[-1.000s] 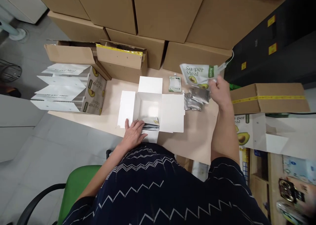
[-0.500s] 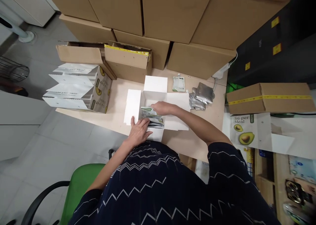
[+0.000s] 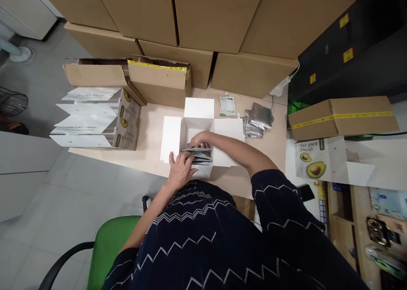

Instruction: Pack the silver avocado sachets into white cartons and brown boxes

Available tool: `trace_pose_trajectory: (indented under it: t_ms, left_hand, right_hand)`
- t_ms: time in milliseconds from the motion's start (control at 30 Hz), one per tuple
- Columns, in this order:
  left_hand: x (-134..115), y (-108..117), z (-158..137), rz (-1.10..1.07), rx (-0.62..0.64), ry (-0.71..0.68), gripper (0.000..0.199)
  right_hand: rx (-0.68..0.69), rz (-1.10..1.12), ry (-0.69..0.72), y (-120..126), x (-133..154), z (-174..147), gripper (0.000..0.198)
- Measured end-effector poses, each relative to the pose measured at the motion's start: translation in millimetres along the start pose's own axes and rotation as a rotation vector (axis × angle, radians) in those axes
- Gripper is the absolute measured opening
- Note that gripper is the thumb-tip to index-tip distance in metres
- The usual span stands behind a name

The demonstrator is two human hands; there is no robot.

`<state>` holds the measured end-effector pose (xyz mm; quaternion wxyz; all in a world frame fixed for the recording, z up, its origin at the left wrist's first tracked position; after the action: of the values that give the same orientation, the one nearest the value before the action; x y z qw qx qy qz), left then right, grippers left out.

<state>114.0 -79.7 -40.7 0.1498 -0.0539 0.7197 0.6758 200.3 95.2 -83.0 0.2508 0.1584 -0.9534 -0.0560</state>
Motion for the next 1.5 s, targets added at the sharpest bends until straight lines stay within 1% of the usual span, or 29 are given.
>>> trace_pose_trajectory:
  t_ms: [100, 200, 267, 333, 433, 567, 633, 733, 800, 867, 900, 933, 967, 1000, 1033, 1067, 1100, 1133, 1167, 1200, 1233, 1267, 1300, 1367, 1433, 1500]
  left_hand:
    - [0, 0, 0, 0.019, -0.029, 0.012, 0.049]
    - [-1, 0, 0, 0.039, -0.05, 0.017, 0.049]
    - [-2, 2, 0, 0.059, -0.044, 0.021, 0.046]
    - [-4, 3, 0, 0.084, -0.018, 0.017, 0.039]
    - [-7, 8, 2, 0.109, 0.03, 0.002, 0.029]
    - [-7, 15, 10, 0.114, 0.073, -0.016, 0.033]
    - [-6, 17, 14, 0.109, 0.095, -0.028, 0.037]
    - [-4, 18, 16, 0.11, 0.116, -0.029, 0.043]
    - [-3, 17, 16, 0.116, 0.123, -0.025, 0.047]
    - [-3, 17, 15, 0.118, 0.128, -0.023, 0.05]
    - [-2, 16, 15, 0.119, 0.131, -0.024, 0.05]
    - [-2, 15, 14, 0.12, 0.132, -0.025, 0.05]
    - [-1, 14, 14, 0.122, 0.133, -0.028, 0.049]
    - [-1, 14, 14, 0.125, 0.131, -0.031, 0.048]
    - [0, 13, 13, 0.128, 0.128, -0.036, 0.047]
    - [1, 12, 13, 0.13, 0.124, -0.04, 0.047]
    - [1, 12, 13, 0.13, 0.119, -0.043, 0.047]
    - [2, 11, 12, 0.128, 0.114, -0.045, 0.046]
    - [2, 11, 12, 0.126, 0.11, -0.046, 0.046]
    - [3, 10, 12, 0.123, 0.107, -0.046, 0.046]
    - [3, 10, 11, 0.121, 0.106, -0.044, 0.045]
    - [3, 9, 11, 0.12, 0.104, -0.041, 0.044]
    - [3, 9, 11, 0.12, 0.103, -0.038, 0.044]
    - [4, 9, 11, 0.12, 0.099, -0.033, 0.044]
    - [3, 9, 11, 0.117, 0.097, -0.027, 0.043]
    - [3, 10, 10, 0.116, 0.101, -0.023, 0.043]
  right_hand:
    - [0.13, 0.069, 0.02, -15, 2, 18, 0.057]
    - [0.19, 0.081, 0.036, -22, 4, 24, 0.051]
    - [0.195, 0.034, 0.05, -22, 5, 24, 0.046]
    - [0.202, -0.013, 0.053, -22, 7, 22, 0.04]
    - [0.187, -0.045, 0.051, -21, 9, 18, 0.036]
    - [0.155, -0.045, 0.059, -20, 13, 12, 0.035]
    - [0.078, -0.057, 0.083, -16, 17, 8, 0.032]
    - [-0.177, -0.07, 0.174, -1, 28, -9, 0.026]
    - [-0.331, -0.071, 0.247, 8, 30, -30, 0.025]
    - [-0.474, -0.005, 0.371, 14, 22, -61, 0.03]
    - [-0.567, 0.063, 0.444, 16, 12, -79, 0.033]
    - [-0.701, 0.185, 0.54, 18, -4, -98, 0.036]
    - [-0.849, 0.324, 0.594, 19, -26, -116, 0.038]
    - [-1.018, 0.429, 0.579, 20, -54, -133, 0.039]
    - [-1.211, 0.508, 0.495, 20, -86, -148, 0.041]
    - [-1.377, 0.552, 0.344, 18, -121, -160, 0.042]
    - [-1.493, 0.554, 0.149, 14, -156, -169, 0.041]
    - [-1.552, 0.517, -0.053, 11, -188, -174, 0.04]
    - [-1.538, 0.446, -0.226, 7, -217, -177, 0.038]
    - [-1.483, 0.385, -0.37, 4, -243, -176, 0.043]
    - [-1.405, 0.354, -0.478, 0, -265, -174, 0.052]
    - [-1.317, 0.329, -0.555, -3, -282, -170, 0.063]
    - [-1.234, 0.318, -0.598, -5, -296, -165, 0.075]
    - [-1.107, 0.314, -0.617, -6, -315, -153, 0.09]
    - [-1.022, 0.337, -0.597, -5, -326, -139, 0.096]
    - [-0.979, 0.383, -0.59, -3, -332, -126, 0.098]
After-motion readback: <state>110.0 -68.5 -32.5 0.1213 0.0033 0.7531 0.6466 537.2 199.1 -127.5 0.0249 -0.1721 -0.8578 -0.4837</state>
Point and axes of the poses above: each hand's wrist, its own z-axis towards the middle knuckle, its own y-axis out of the back of the hand, x = y × z, the point moved 3 cm from there along z, towards the middle knuckle, and after that the axes turned 9 degrees about y, right-handed, at the moved point
